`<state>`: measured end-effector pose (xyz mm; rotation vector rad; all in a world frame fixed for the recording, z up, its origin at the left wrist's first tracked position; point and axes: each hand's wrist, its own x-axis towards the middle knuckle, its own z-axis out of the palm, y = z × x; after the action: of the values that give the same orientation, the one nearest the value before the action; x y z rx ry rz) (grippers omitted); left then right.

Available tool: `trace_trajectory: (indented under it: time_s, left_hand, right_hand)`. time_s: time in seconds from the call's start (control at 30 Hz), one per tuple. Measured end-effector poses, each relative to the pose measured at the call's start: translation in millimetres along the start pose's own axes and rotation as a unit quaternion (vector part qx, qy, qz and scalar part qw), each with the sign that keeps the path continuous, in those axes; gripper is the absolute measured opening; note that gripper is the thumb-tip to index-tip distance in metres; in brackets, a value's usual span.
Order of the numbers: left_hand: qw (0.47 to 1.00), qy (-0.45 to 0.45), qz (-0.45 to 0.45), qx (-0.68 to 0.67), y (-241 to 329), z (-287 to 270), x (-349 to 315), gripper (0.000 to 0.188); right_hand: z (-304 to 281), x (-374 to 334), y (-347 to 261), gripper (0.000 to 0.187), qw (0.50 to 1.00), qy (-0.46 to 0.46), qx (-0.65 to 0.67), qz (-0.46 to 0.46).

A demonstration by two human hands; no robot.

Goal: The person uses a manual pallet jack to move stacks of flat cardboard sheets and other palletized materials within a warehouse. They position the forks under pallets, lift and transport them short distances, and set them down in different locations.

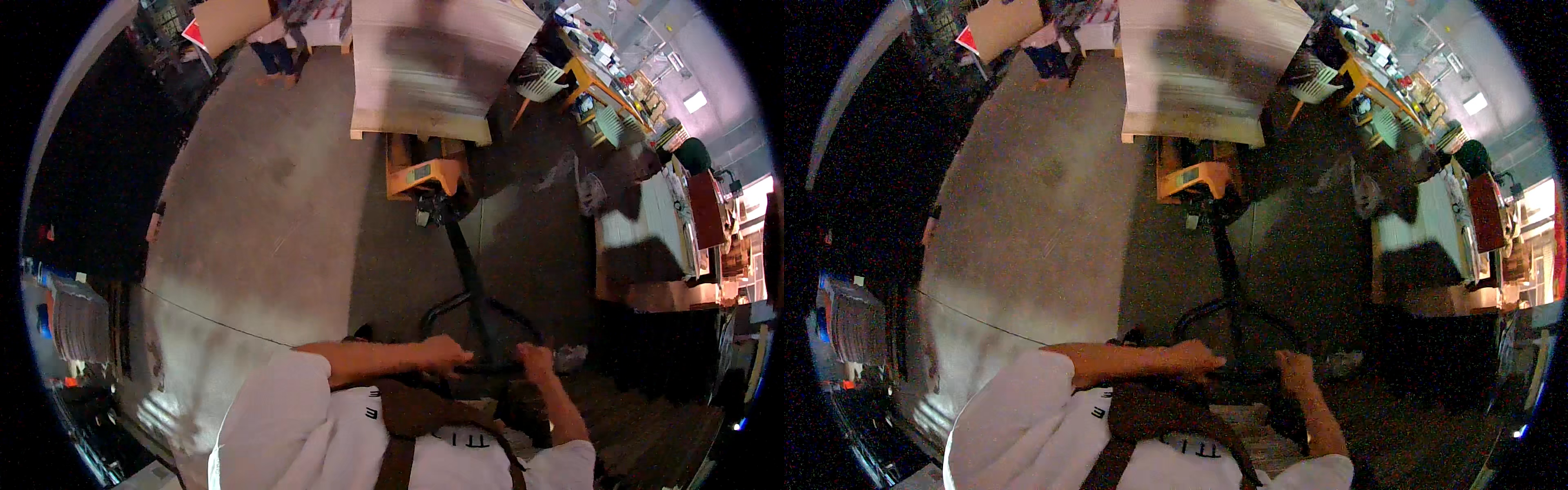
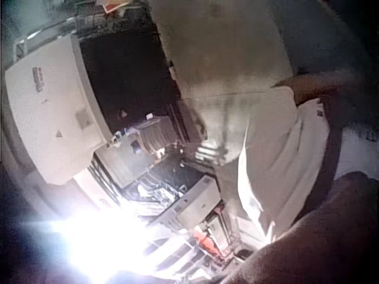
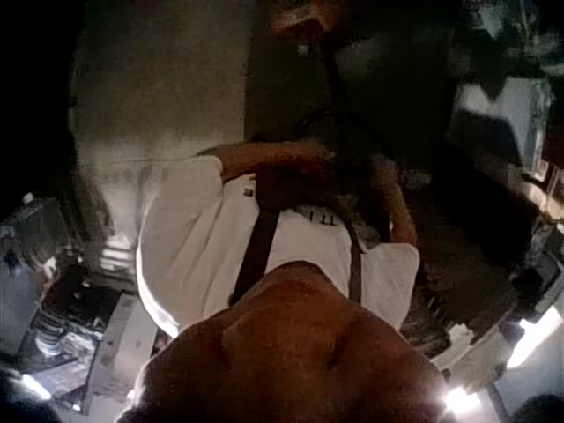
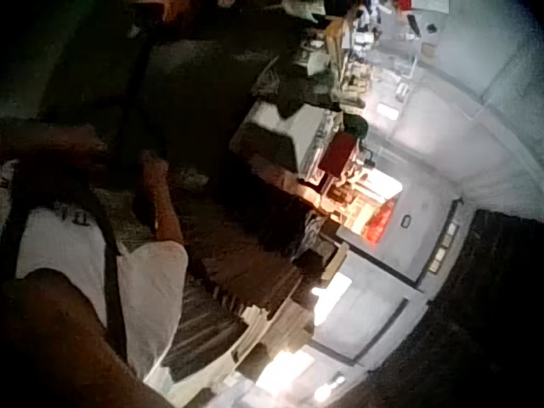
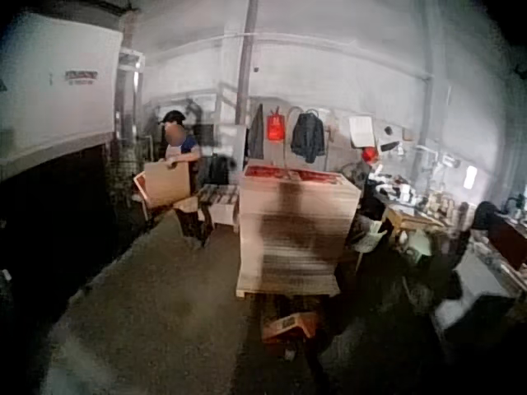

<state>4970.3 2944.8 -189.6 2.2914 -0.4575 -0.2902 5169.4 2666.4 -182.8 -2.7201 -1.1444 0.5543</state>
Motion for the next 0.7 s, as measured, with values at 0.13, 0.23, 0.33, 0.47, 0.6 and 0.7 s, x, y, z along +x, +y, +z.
trace_trajectory:
  time_s: [0.13,0.23,0.33,0.47,0.6,0.7]
  left_hand:
    - [0.990,0.133,-0.007,0.037,-11.5,-108.6,19.5,0.043]
    - [0.989,0.141,-0.022,0.045,-4.4,-123.9,5.7,0.040]
    - [0.997,0.071,-0.033,0.024,-3.3,-24.0,-9.8,0.042]
    - [0.998,0.009,-0.058,0.022,7.2,24.1,-19.2,0.044]
    - [0.995,0.073,0.000,0.066,-8.6,-45.8,5.0,0.044]
    - [0.983,0.169,-0.018,0.071,-11.5,-113.3,13.8,0.046]
  right_hand:
    - [-73.4,81.2,-0.7,0.036,0.990,0.126,0.060,-0.018]
    - [-59.4,68.5,-7.4,0.037,0.977,0.188,-0.061,-0.086]
    - [0.6,21.2,-2.7,0.040,0.975,0.196,-0.084,-0.060]
    - [30.5,-9.7,0.6,0.042,0.990,0.099,-0.075,-0.067]
    - [-11.0,42.8,9.4,0.025,0.978,0.135,0.123,-0.103]
    - [-69.2,86.0,-26.7,0.028,0.950,0.175,0.255,-0.039]
